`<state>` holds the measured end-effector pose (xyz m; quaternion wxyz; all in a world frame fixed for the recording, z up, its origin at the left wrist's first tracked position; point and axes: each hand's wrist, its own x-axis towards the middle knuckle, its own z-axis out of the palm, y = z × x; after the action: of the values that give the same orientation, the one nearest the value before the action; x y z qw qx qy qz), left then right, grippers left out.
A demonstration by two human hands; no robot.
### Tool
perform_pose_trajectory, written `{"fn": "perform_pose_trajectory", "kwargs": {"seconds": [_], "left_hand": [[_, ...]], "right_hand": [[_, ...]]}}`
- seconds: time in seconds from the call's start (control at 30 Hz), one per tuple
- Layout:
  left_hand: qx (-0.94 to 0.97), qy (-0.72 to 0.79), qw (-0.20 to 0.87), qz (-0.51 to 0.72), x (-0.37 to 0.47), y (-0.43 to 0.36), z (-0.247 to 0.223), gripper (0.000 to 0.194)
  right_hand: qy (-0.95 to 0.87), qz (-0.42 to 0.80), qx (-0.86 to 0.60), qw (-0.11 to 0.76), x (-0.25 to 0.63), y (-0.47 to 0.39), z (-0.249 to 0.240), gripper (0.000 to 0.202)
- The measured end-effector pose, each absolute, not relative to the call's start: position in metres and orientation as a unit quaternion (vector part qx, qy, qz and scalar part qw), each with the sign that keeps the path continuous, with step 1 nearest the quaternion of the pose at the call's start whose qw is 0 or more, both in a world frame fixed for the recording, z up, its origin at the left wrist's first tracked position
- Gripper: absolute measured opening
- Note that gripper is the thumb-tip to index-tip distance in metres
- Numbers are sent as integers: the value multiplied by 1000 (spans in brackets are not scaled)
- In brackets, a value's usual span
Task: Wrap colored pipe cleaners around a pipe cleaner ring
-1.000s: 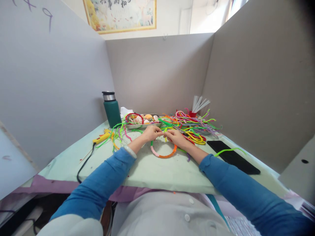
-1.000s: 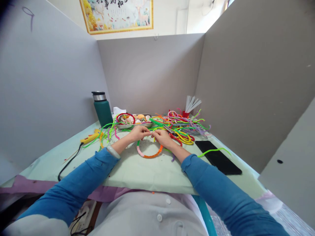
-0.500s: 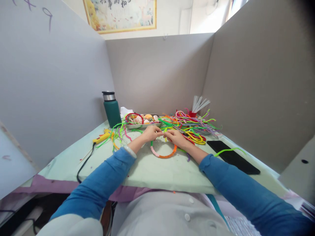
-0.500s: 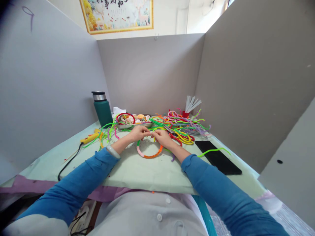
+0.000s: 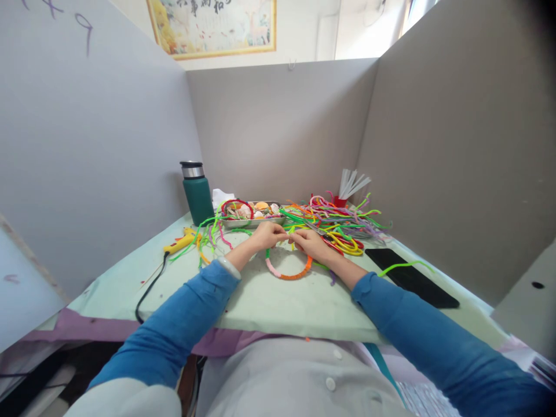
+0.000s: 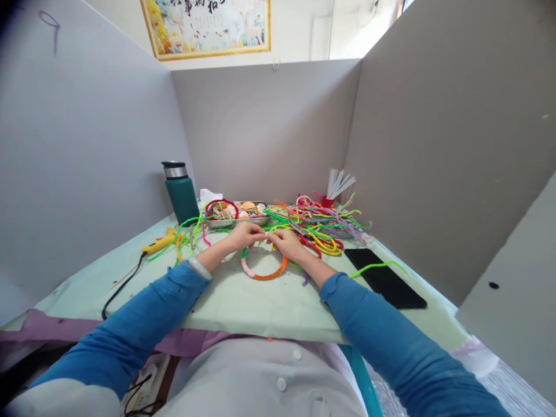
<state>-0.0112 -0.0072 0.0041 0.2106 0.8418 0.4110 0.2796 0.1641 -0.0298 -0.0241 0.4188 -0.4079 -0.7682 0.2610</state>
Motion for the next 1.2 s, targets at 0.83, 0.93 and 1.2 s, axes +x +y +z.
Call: {"fn": "perform_pose_trajectory", "kwargs": {"seconds": [0.83, 0.93, 1.2], "left_hand": [[842, 410, 235, 262, -11, -9, 5, 36], [842, 406, 240, 262, -11, -10, 5, 38], [842, 402, 251, 258, -12, -9, 4, 39]], "right_hand": [[-772, 249, -413, 415, 164, -28, -27, 32], [-775, 242, -415, 411, 164, -28, -26, 32], [-777, 240, -418, 405, 164, -28, -26, 32]]}}
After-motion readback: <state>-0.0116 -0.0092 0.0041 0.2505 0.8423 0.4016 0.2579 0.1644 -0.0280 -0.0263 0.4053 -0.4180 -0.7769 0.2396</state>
